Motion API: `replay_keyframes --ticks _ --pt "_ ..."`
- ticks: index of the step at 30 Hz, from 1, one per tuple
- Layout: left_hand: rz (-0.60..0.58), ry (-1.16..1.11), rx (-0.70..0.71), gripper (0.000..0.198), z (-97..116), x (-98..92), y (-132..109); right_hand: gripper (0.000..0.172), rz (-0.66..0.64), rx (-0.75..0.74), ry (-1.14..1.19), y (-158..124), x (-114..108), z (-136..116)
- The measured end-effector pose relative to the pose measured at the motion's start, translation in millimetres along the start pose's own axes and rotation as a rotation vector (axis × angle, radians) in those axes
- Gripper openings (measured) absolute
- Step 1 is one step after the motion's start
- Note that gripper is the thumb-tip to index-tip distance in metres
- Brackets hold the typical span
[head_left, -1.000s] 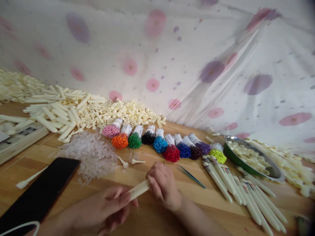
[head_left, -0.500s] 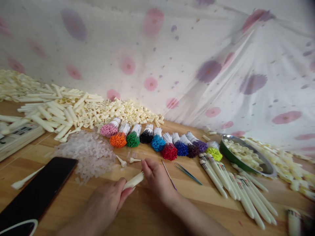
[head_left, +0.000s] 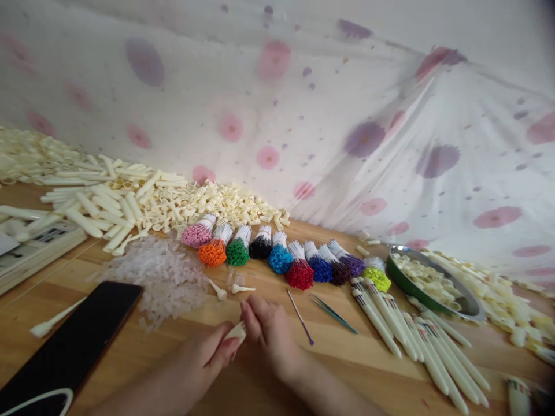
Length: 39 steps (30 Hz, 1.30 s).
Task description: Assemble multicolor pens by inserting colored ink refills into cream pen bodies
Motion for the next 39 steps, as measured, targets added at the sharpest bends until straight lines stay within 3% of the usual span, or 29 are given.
replay_keyframes --ticks 4,9,15,20,24,28,32,39 --pt "0.19 0.319 0.151 0.022 4.8 -4.8 1.2 0.033 0.009 0.1 -0.045 5.2 7.4 2.4" --pt "0.223 0.385 0.171 0.021 13.6 -14.3 2.3 0.03 -0.024 0.116 -0.115 22.6 17.8 -5.6" --pt "0.209 0.011 0.098 0.026 14.0 -30.5 3.3 0.03 -0.079 0.029 -0.128 41.7 20.9 -34.2" --pt "0.33 -0.324 -0.002 0.035 -9.4 -43.7 6.8 0.037 0.055 0.109 -0.17 71.9 -4.2 -22.3" --pt "0.355 -0.476 -0.024 0.046 -17.5 -52.1 8.5 0.027 0.099 0.138 -0.278 106.2 -10.6 -13.9" --pt "0.331 -0.538 -0.044 0.053 -14.4 -54.6 9.2 0.019 0.014 0.094 -0.394 135.9 11.8 -18.8" --pt "0.349 -0.532 -0.037 0.053 -12.3 -51.3 9.0 0.037 -0.077 0.081 -0.504 156.5 33.8 -20.5" --pt "0.37 -0.484 -0.029 0.054 -18.5 -49.6 13.2 0.034 -0.157 0.075 -0.564 165.4 38.5 -14.4"
Point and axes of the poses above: each hand's wrist, its own y-axis towards the middle knuckle, its own x-axis out of the palm, z = x × y, the point moved 3 cm from there along y, towards the middle knuckle, and after that the axes turned 2 degrees about y, right-handed, at the moved point
